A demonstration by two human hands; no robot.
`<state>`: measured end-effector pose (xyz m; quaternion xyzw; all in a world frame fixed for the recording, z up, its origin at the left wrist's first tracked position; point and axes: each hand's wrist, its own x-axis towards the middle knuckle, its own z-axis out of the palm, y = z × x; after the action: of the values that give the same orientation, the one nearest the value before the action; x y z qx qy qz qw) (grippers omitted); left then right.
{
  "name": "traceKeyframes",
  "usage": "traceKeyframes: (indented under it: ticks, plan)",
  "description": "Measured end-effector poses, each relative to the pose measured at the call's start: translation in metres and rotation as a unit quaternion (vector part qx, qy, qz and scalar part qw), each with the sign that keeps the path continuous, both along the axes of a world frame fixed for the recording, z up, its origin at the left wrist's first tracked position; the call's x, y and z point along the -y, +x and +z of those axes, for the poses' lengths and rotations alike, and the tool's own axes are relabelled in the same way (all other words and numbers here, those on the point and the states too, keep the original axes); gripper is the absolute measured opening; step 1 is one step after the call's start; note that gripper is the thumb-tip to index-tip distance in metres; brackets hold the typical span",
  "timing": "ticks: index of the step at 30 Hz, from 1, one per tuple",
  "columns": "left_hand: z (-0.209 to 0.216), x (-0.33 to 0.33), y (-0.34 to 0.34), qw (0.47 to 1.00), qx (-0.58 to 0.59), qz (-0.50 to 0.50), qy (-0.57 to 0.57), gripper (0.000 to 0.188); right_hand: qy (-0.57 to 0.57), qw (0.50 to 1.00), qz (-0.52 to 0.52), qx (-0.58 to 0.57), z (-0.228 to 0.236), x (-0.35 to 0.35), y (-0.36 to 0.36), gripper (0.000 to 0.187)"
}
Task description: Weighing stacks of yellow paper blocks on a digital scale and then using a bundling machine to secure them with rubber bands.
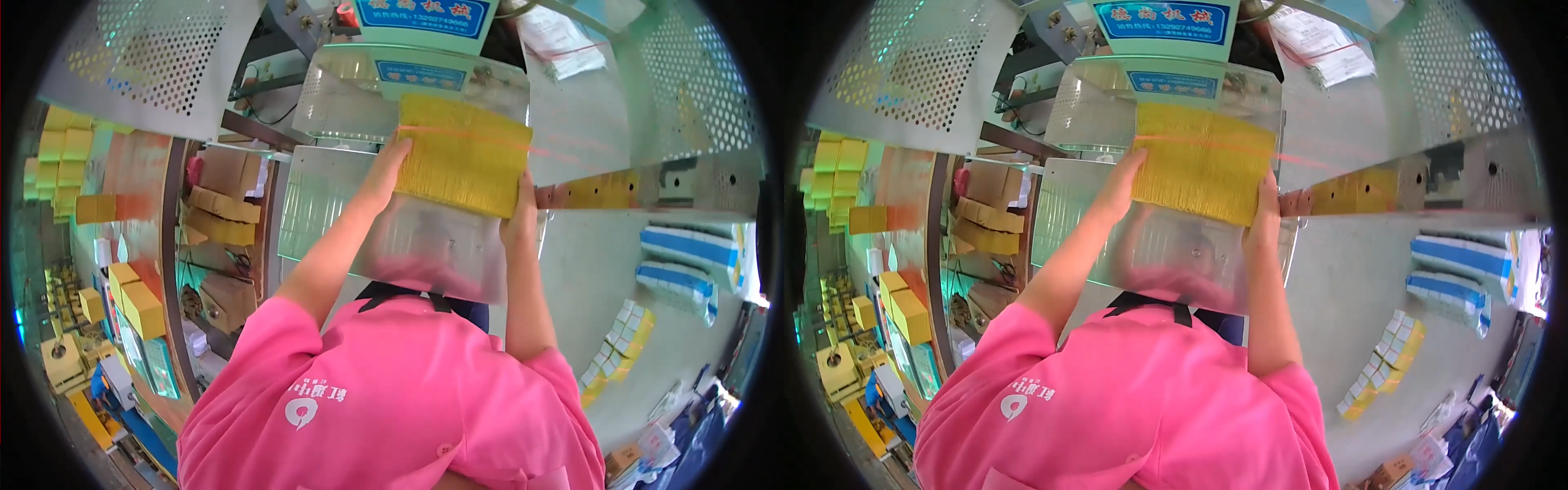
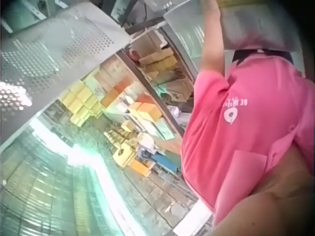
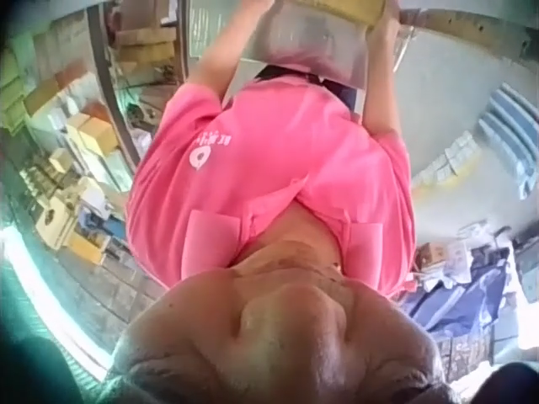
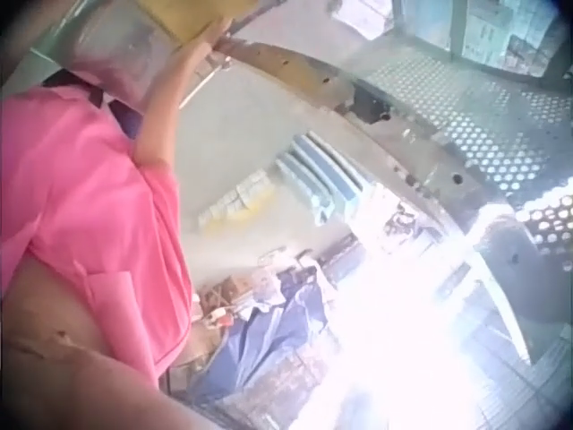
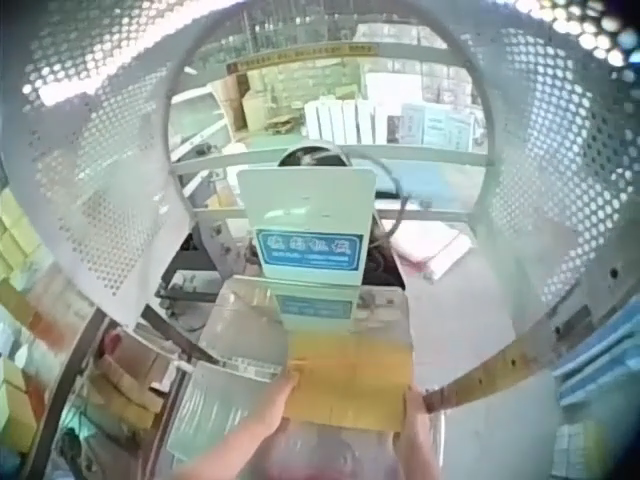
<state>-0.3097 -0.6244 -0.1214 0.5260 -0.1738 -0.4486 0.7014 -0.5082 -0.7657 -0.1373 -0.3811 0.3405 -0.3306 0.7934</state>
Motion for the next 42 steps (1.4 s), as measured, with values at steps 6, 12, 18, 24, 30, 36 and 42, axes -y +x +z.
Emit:
traceKeyframes:
  ticks: [6,12,18,24,30,36,42]
  plan:
    - [0.001,0.006,-0.014,0.999,-0.006,0.024,0.023,0.057,0.073,0.996,-0.046,-0.027,0.012,-0.003,0.000,0.051]
    - [-0.007,0.006,-0.013,0.998,0.012,0.006,0.053,0.054,0.073,0.994,-0.061,-0.054,0.007,-0.003,-0.001,0.048]
    - [-0.006,0.010,-0.021,1.000,-0.003,0.009,0.027,0.055,0.061,0.994,-0.091,-0.024,-0.020,0.003,-0.006,0.036]
    - [0.002,0.008,-0.026,0.999,-0.012,0.015,0.051,0.054,0.078,0.990,-0.107,-0.055,-0.002,-0.004,-0.005,0.042]
    - [0.000,-0.037,-0.046,0.995,0.013,0.082,0.057,0.051,0.045,0.999,-0.004,-0.024,-0.004,-0.027,-0.015,0.053]
    - [0.006,-0.140,-0.070,0.938,0.230,0.128,0.226,0.042,-0.221,0.925,0.152,-0.268,0.032,-0.069,-0.042,0.044]
    - [0.035,-0.146,-0.085,0.880,0.327,0.218,0.266,0.033,-0.393,0.872,0.143,-0.254,0.034,-0.056,-0.051,0.039]
